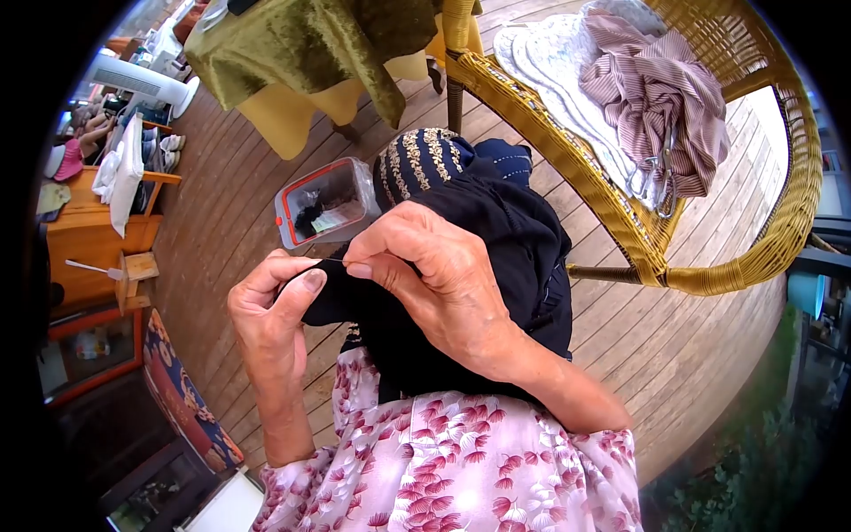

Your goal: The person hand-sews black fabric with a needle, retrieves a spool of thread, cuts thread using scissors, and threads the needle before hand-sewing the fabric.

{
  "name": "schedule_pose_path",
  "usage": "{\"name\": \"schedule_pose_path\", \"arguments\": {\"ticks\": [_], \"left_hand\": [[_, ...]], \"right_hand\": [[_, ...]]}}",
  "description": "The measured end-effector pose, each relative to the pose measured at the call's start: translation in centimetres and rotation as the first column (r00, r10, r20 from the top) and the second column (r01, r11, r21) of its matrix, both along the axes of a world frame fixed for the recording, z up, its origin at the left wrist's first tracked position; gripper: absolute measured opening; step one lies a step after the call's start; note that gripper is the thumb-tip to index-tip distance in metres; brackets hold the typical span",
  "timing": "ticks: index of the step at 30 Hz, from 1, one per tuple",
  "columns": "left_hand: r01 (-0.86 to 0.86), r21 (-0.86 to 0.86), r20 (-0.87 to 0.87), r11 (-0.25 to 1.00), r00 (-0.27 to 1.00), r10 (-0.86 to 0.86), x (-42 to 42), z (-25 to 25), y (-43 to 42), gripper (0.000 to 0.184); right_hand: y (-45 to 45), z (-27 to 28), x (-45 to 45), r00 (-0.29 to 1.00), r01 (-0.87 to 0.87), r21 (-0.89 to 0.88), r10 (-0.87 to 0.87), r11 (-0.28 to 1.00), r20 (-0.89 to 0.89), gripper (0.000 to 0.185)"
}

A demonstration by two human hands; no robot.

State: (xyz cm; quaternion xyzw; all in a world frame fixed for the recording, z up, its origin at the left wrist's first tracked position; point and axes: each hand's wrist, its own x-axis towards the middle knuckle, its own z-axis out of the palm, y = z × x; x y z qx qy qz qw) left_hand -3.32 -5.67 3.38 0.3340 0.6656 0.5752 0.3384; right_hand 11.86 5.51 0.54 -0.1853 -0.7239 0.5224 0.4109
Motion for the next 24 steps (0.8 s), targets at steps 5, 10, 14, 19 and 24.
{"name": "schedule_pose_path", "arguments": {"ticks": [5,10,14,19,24], "left_hand": [[-0.004,0.015,0.081,1.0,0.997,0.003,0.1,0.0,0.0,0.01],[-0.009,0.024,0.14,1.0,0.99,0.006,0.3,-0.1,0.2,0.01],[-0.011,0.022,0.137,1.0,0.991,0.008,0.3,-0.1,0.1,0.011],[-0.01,0.026,0.129,1.0,0.992,0.006,0.3,-0.2,0.1,0.011],[-0.013,0.024,0.121,1.0,0.993,0.01,0.3,-0.1,0.1,0.012]], "right_hand": [[-1.0,0.2,0.1,0.995,0.057,0.007,-0.057,0.998,0.079,0.019],[-1.3,-0.2,0.2,0.995,0.05,-0.012,-0.048,0.999,0.092,0.026],[-1.3,-0.2,0.1,0.995,0.059,0.0,-0.059,0.998,0.084,0.026],[-1.2,-0.3,0.1,0.994,0.064,0.014,-0.065,0.998,0.087,0.027],[-1.3,-0.2,0.1,0.994,0.059,0.002,-0.059,0.998,0.088,0.028]]}}
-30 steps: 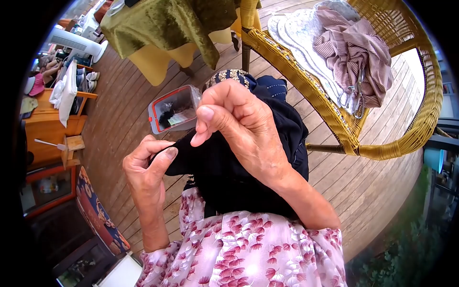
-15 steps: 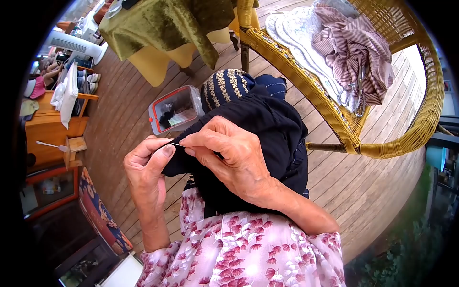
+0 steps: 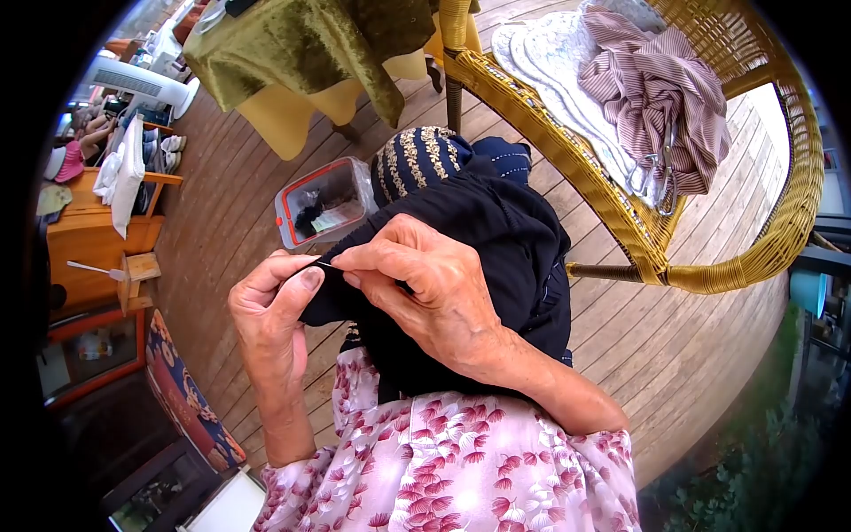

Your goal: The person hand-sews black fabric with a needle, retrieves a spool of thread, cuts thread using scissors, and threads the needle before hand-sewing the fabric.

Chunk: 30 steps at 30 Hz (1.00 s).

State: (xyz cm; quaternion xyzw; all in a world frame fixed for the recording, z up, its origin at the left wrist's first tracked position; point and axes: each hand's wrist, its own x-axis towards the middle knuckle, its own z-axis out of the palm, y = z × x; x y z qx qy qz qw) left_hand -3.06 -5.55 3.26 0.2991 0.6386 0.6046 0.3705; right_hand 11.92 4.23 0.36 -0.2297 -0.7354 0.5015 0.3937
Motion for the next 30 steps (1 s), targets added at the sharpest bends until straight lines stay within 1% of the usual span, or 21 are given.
{"name": "schedule_pose_path", "arguments": {"ticks": [5,7,8,10,11,13,14,16,17,19,21,22,23,24,25,26,27,28,29,30], "left_hand": [[0.002,-0.016,-0.038,1.0,0.999,-0.003,-0.1,0.0,-0.1,0.011],[-0.004,-0.019,-0.223,1.0,0.975,0.0,0.0,0.1,-0.2,0.013],[-0.004,-0.018,-0.223,1.0,0.975,0.0,0.2,0.2,-0.3,0.013],[-0.068,-0.007,-0.48,0.998,0.875,0.057,0.6,0.3,-0.3,0.016],[-0.069,-0.006,-0.48,0.998,0.875,0.057,0.7,0.3,-0.3,0.016],[-0.089,0.076,-0.655,0.993,0.746,0.117,0.8,0.3,-0.4,0.018],[-0.089,0.077,-0.655,0.993,0.746,0.118,0.8,0.3,-0.4,0.018],[-0.109,0.091,-0.718,0.99,0.682,0.142,0.9,0.5,-0.6,0.018],[-0.11,0.092,-0.717,0.99,0.682,0.143,0.9,0.5,-0.7,0.018],[-0.085,0.115,-0.777,0.99,0.613,0.143,0.9,0.5,-0.9,0.02],[-0.065,0.112,-0.785,0.992,0.606,0.128,1.1,0.4,-1.0,0.022],[-0.043,0.107,-0.793,0.993,0.599,0.111,1.2,0.3,-1.1,0.023],[-0.012,0.107,-0.798,0.994,0.596,0.093,1.2,0.3,-1.1,0.025],[-0.012,0.108,-0.797,0.994,0.597,0.094,1.1,0.2,-1.1,0.025],[0.021,0.122,-0.793,0.992,0.604,0.085,0.8,-0.1,-1.2,0.026],[0.053,0.138,-0.789,0.989,0.61,0.077,0.6,-0.2,-1.1,0.027],[0.051,0.138,-0.788,0.989,0.61,0.079,0.5,-0.2,-1.2,0.027],[0.029,0.142,-0.8,0.989,0.592,0.098,0.5,-0.1,-1.2,0.027],[0.008,0.148,-0.811,0.989,0.574,0.116,0.5,0.0,-1.2,0.027],[0.009,0.149,-0.81,0.989,0.574,0.117,0.4,0.1,-1.1,0.027]], "right_hand": [[-0.1,0.0,0.0,1.0,-0.004,-0.005,0.004,1.0,0.008,0.028],[-0.1,0.0,0.0,1.0,-0.004,-0.002,0.004,1.0,0.015,0.028],[-0.1,0.1,0.0,1.0,-0.007,-0.005,0.007,1.0,0.019,0.028],[-0.1,0.3,0.0,1.0,-0.01,-0.008,0.01,1.0,0.023,0.028],[-0.2,0.5,-0.1,1.0,-0.011,-0.016,0.011,1.0,0.024,0.027],[-0.2,0.5,-0.2,1.0,-0.011,-0.022,0.012,1.0,0.025,0.026],[-0.2,0.6,-0.2,1.0,-0.018,-0.02,0.019,1.0,0.023,0.025],[-0.2,0.6,-0.4,0.999,-0.027,-0.017,0.027,0.999,0.02,0.024],[-0.1,0.8,-0.5,0.999,-0.035,-0.037,0.035,0.999,0.018,0.022],[0.0,1.2,-0.6,0.999,-0.044,-0.056,0.045,0.997,0.016,0.02],[0.1,1.6,-0.6,0.993,-0.087,-0.2,0.1,0.976,0.056,0.013],[0.1,1.6,-0.8,0.993,-0.087,-0.199,0.101,0.976,0.057,0.013],[0.1,1.5,-1.1,0.991,-0.131,-0.456,0.119,0.88,-0.056,0.011],[0.1,1.4,-1.3,0.98,-0.192,-0.672,0.105,0.715,-0.168,0.01],[0.6,1.6,-1.0,0.979,-0.204,-0.643,0.17,0.739,-0.116,0.013],[1.0,1.8,-1.1,0.978,-0.205,-0.641,0.172,0.739,-0.115,0.013],[1.5,2.0,-1.4,0.991,-0.136,-0.245,0.137,0.96,-0.014,0.014],[2.0,2.2,-1.5,0.997,-0.069,0.209,0.058,0.975,0.059,0.015],[2.4,2.4,-1.3,0.986,-0.125,0.279,0.087,0.952,0.144,0.017],[2.5,2.5,-1.4,0.986,-0.125,0.281,0.087,0.952,0.145,0.017]]}}
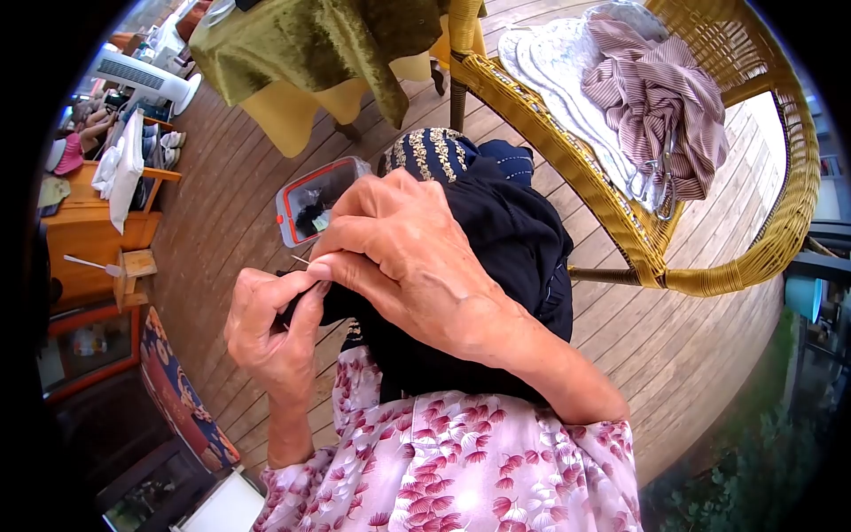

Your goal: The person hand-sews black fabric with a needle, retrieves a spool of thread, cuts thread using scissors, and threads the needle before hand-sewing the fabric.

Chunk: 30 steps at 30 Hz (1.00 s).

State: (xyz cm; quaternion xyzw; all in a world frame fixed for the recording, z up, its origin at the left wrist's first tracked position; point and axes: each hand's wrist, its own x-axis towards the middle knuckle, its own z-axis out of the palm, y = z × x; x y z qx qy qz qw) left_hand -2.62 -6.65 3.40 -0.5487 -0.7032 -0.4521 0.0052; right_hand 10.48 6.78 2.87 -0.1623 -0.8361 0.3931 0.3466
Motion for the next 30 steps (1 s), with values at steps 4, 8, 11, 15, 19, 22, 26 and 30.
{"name": "schedule_pose_path", "arguments": {"ticks": [4,8,11,15,19,22,26,30], "left_hand": [[-0.041,-0.047,0.152,0.998,0.987,0.048,-0.2,0.1,0.0,0.019],[-0.009,-0.073,0.407,0.997,0.913,0.038,-0.6,0.1,-0.1,0.014],[0.047,-0.107,0.568,0.993,0.823,0.022,-0.7,0.8,0.0,0.013],[0.071,-0.105,0.647,0.992,0.762,0.014,-0.7,0.8,0.0,0.013],[0.085,-0.115,0.655,0.99,0.755,0.011,-0.9,0.6,0.0,0.011],[0.086,-0.116,0.677,0.99,0.736,0.015,-1.0,0.5,0.0,0.01],[0.086,-0.103,0.701,0.991,0.713,0.011,-1.1,0.2,0.0,0.009],[0.084,-0.105,0.706,0.991,0.708,0.015,-0.9,0.2,0.2,0.009]], "right_hand": [[0.2,0.1,-0.7,0.992,-0.121,-0.139,0.126,0.983,0.024,0.013],[0.0,-0.1,-1.3,0.986,-0.151,-0.161,0.137,0.975,-0.091,0.01],[-0.2,-0.4,-1.5,0.978,-0.128,-0.242,0.081,0.962,-0.194,0.011],[-0.1,0.6,-0.7,0.96,-0.133,-0.452,0.002,0.882,-0.279,0.005],[-0.2,0.4,-0.1,0.938,-0.267,-0.637,0.044,0.723,-0.344,0.007],[-0.2,-0.4,0.0,0.841,-0.429,-0.718,-0.047,0.548,-0.539,0.011],[-0.3,-0.9,0.5,0.862,-0.395,-0.763,-0.08,0.512,-0.5,0.012],[-0.4,-1.0,0.8,0.893,-0.366,-0.856,-0.123,0.365,-0.434,0.014]]}}
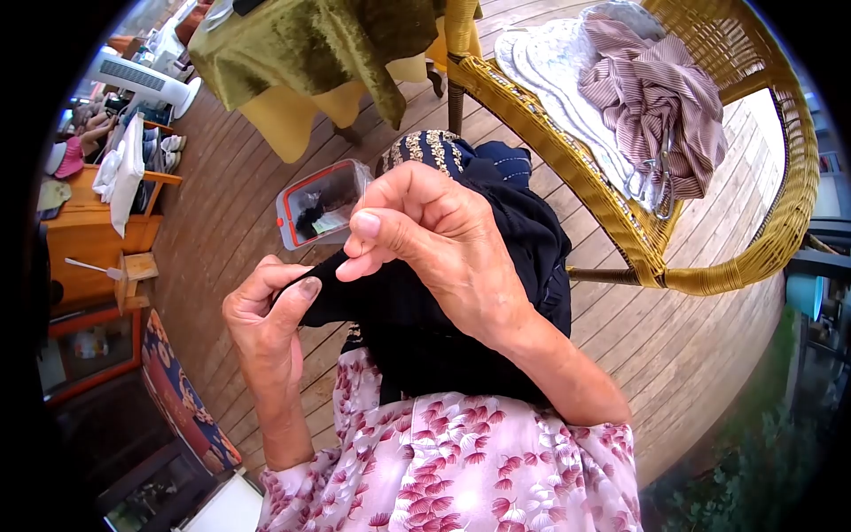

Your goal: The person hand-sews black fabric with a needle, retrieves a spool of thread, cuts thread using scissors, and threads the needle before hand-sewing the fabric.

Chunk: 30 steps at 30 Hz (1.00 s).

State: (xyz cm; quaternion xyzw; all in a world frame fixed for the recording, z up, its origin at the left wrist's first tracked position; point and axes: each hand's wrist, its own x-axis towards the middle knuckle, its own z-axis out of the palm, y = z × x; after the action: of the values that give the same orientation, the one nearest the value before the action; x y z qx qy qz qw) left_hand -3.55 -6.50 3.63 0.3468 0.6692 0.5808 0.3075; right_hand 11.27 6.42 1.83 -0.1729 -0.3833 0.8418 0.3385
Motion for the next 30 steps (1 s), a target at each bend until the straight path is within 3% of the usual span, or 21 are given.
{"name": "schedule_pose_path", "arguments": {"ticks": [13,18,20,21,23,30], "left_hand": [[0.0,0.013,0.041,1.0,0.999,0.0,0.2,0.3,0.3,0.012],[0.012,0.043,0.079,0.999,0.997,-0.015,0.6,0.5,1.0,0.015],[0.016,0.109,-0.119,0.994,0.993,-0.003,0.8,0.1,1.5,0.014],[0.018,0.108,-0.118,0.994,0.993,-0.005,0.8,0.2,1.5,0.014],[0.038,0.087,-0.277,0.995,0.961,-0.012,0.9,0.3,1.5,0.016],[0.037,0.1,-0.419,0.994,0.908,0.008,1.1,0.3,1.7,0.021]], "right_hand": [[0.1,0.4,0.1,0.996,-0.032,-0.056,0.037,0.998,0.086,0.014],[-0.2,0.0,-0.2,0.995,-0.021,-0.008,0.022,1.0,0.094,0.006],[-0.3,0.2,-0.2,0.992,-0.016,0.027,0.013,1.0,0.124,0.008],[-0.3,0.3,-0.2,0.988,-0.014,0.062,0.004,0.998,0.153,0.011],[-0.4,0.5,-0.3,0.986,-0.012,0.081,-0.002,0.997,0.168,0.011],[-0.5,0.9,-0.6,0.973,-0.019,0.205,-0.029,0.979,0.228,0.008]]}}
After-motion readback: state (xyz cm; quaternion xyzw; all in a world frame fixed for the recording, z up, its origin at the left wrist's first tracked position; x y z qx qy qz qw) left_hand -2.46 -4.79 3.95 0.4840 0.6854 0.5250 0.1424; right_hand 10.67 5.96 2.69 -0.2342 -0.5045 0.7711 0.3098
